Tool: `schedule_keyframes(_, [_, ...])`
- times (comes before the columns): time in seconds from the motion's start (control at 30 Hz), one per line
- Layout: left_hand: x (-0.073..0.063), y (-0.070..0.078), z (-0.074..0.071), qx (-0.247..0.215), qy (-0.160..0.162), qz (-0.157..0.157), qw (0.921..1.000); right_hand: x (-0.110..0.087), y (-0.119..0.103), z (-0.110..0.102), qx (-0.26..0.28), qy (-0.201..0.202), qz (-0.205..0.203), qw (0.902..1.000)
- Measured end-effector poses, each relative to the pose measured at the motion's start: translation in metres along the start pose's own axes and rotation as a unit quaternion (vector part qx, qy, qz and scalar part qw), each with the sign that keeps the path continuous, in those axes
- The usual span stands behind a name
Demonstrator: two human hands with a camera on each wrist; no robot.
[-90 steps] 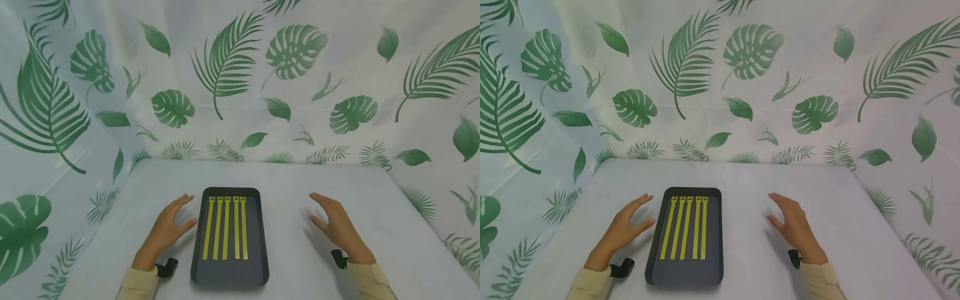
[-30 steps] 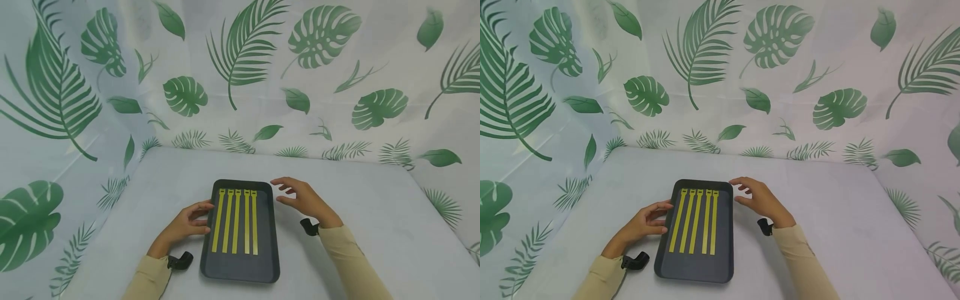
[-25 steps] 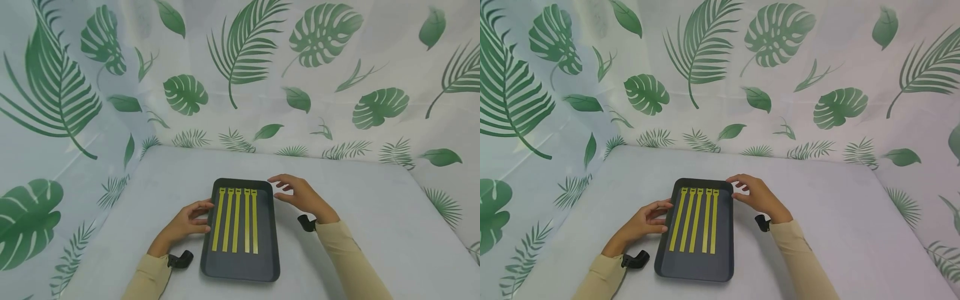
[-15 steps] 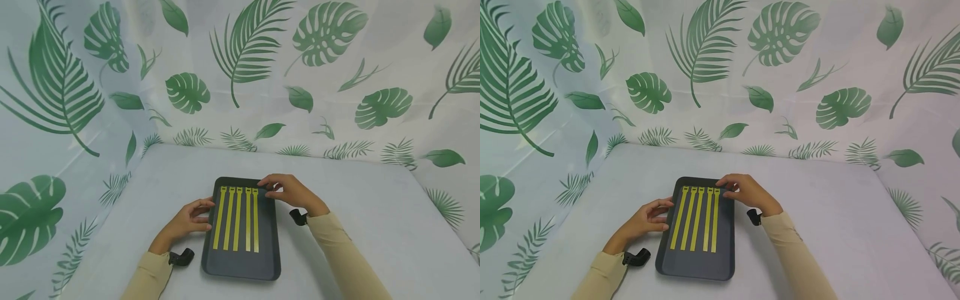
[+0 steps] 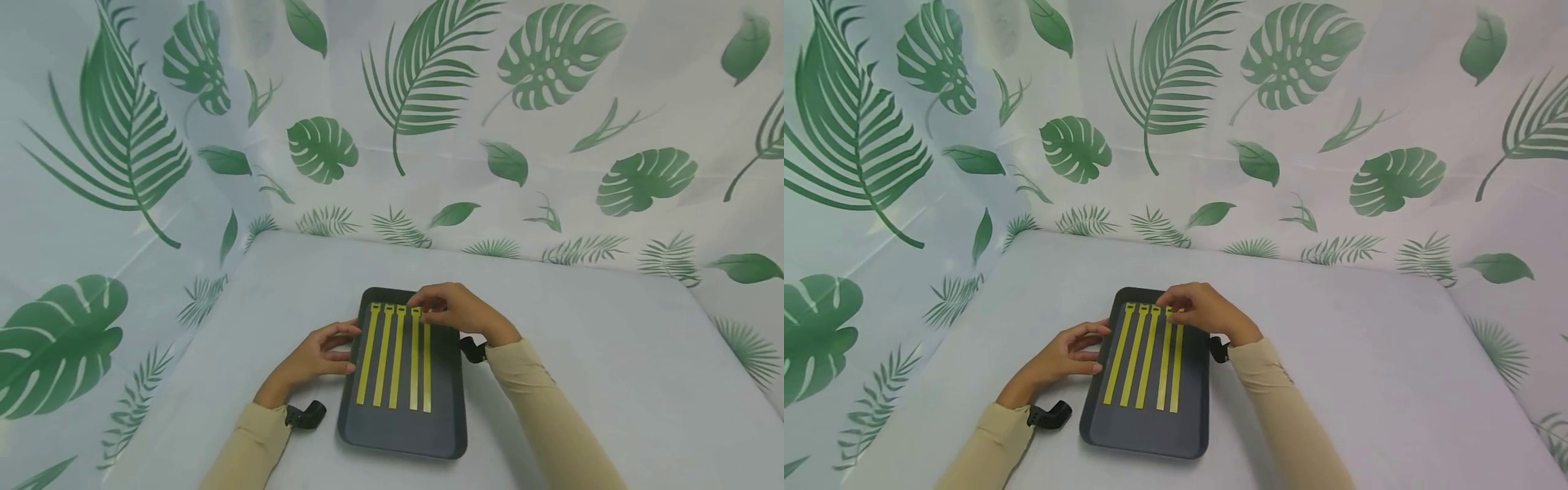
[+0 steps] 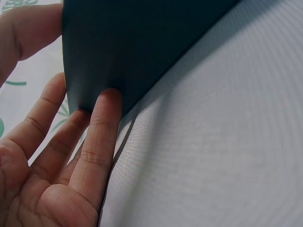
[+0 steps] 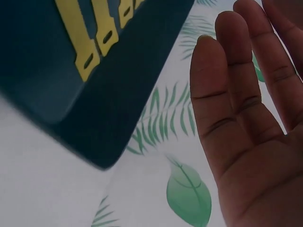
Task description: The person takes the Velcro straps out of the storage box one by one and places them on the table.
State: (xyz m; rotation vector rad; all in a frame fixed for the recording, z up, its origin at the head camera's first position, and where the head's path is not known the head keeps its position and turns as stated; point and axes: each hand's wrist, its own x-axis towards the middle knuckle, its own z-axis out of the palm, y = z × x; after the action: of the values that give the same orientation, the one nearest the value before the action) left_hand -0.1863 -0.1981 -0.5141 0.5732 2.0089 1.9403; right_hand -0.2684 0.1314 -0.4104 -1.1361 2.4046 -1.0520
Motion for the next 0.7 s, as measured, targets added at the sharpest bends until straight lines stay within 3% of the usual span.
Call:
schedule_keyframes(0.37, [0.002, -0.001, 0.000, -0.006, -0.002, -0.007, 1.0000, 0.023, 0.004, 0.009, 0.045, -0.044, -0.016, 0.9979])
schedule_keyframes(0.7, [0.001, 0.001, -0.002, -0.008, -0.001, -0.007, 0.9999, 0.045, 0.003, 0.021, 0.034, -0.077, -0.028, 0.9961])
